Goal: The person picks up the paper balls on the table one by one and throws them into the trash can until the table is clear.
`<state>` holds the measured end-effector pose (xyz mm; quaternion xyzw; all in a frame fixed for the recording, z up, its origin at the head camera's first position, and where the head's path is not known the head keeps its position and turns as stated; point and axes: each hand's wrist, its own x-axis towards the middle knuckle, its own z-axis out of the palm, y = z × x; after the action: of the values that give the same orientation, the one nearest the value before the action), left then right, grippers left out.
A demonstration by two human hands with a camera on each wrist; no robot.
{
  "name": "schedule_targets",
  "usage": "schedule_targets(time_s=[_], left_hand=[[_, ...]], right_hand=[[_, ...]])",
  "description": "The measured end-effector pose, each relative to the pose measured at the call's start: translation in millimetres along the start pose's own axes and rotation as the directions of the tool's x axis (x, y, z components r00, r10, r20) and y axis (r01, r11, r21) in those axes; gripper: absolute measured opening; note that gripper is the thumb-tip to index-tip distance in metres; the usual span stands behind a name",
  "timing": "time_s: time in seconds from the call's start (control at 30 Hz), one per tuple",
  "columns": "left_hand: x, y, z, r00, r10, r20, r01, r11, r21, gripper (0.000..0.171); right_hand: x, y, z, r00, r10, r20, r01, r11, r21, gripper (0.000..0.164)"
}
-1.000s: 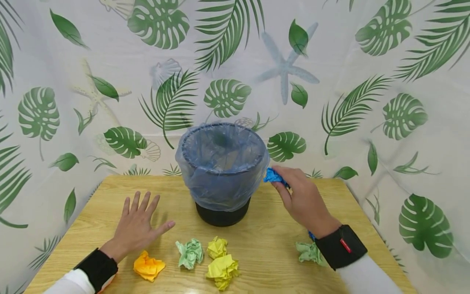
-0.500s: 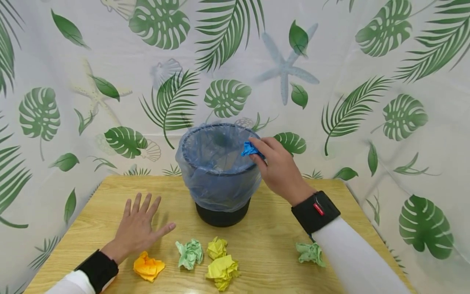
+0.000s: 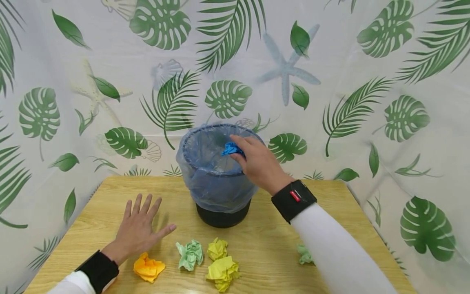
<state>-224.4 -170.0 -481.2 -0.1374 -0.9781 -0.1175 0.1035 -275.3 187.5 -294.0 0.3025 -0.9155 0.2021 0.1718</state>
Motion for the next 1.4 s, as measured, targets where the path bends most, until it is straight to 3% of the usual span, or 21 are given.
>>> schedule_targets(time_s=[0.27,0.63,0.97,1.4], left_hand=[[1.1,1.2,0.7,1.000,-0.003,0.011,0.003,1.000,-0.003,0.103],[1.9,-0.7,1.3,1.000,-0.003,-0.009,0.003,1.000,0.016,0.103],[1.6,-0.6,1.3,1.000,-0.004,-0.006,0.004,1.000,0.013,0.103],[2.4,-1.6,3.1,1.000,-0.001,0.004,0.001,1.000,0.011,0.104]], right_hand=[[-2,4,3,0.999,0.019,0.032,-0.018,0.999,-0.034,0.057],[-22,21,7,0.995,-0.035,-0.088,0.028,0.996,-0.079,0.058],[-59,56,14,0.991,0.048,-0.121,-0.054,0.997,-0.047,0.078],[-120,89,35,0.989,0.127,-0.076,-0.136,0.982,-0.129,0.075]])
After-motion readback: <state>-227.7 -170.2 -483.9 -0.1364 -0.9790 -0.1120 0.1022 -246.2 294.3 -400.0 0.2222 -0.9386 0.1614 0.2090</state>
